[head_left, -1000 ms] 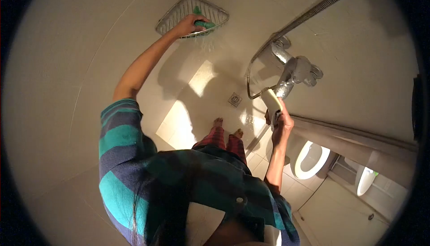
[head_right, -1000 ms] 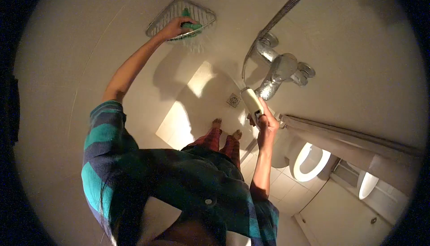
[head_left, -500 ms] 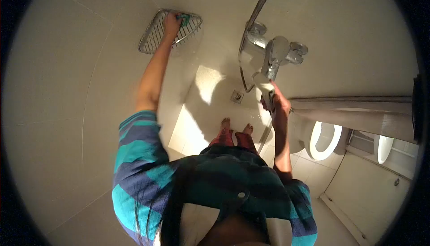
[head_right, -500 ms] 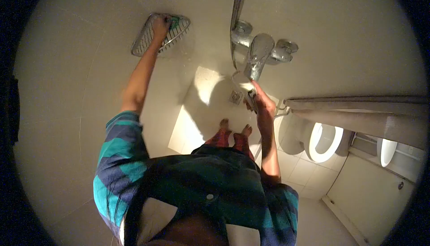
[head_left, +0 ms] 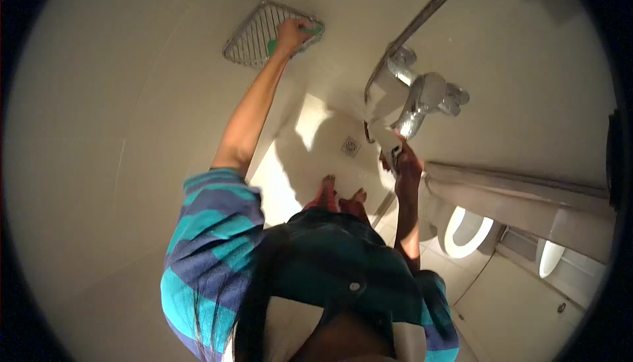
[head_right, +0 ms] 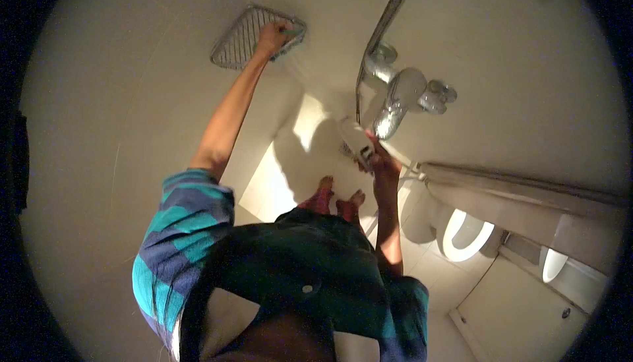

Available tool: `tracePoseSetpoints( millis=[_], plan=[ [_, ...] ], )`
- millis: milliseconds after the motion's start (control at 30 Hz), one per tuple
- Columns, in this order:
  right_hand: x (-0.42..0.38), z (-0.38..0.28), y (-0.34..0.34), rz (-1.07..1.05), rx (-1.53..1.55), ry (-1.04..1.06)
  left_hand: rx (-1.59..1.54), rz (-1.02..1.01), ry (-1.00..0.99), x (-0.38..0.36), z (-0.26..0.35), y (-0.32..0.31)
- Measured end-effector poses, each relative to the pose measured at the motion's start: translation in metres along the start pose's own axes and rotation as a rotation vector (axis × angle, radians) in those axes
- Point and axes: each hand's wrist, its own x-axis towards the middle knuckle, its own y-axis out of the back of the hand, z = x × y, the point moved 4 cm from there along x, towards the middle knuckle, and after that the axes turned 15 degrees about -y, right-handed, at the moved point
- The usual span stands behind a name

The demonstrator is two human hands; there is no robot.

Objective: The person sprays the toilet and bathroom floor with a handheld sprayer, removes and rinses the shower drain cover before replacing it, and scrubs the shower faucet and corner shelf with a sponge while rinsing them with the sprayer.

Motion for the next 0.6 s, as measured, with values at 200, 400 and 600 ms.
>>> tracePoseSetpoints(
  millis=[200,400,600],
  plan=[
    [0.006,0.002,-0.010,-0.024,0.025,-0.109,0.052,0.113,0.275,0.026,0.002,-0.009],
    [0.005,0.007,-0.006,-0.022,-0.019,-0.086,0.018,-0.034,0.349,0.035,-0.023,-0.021],
    [-0.005,0.015,-0.006,0.021,-0.031,-0.039,0.169,-0.079,0.342,0.022,0.001,-0.026]
  ],
)
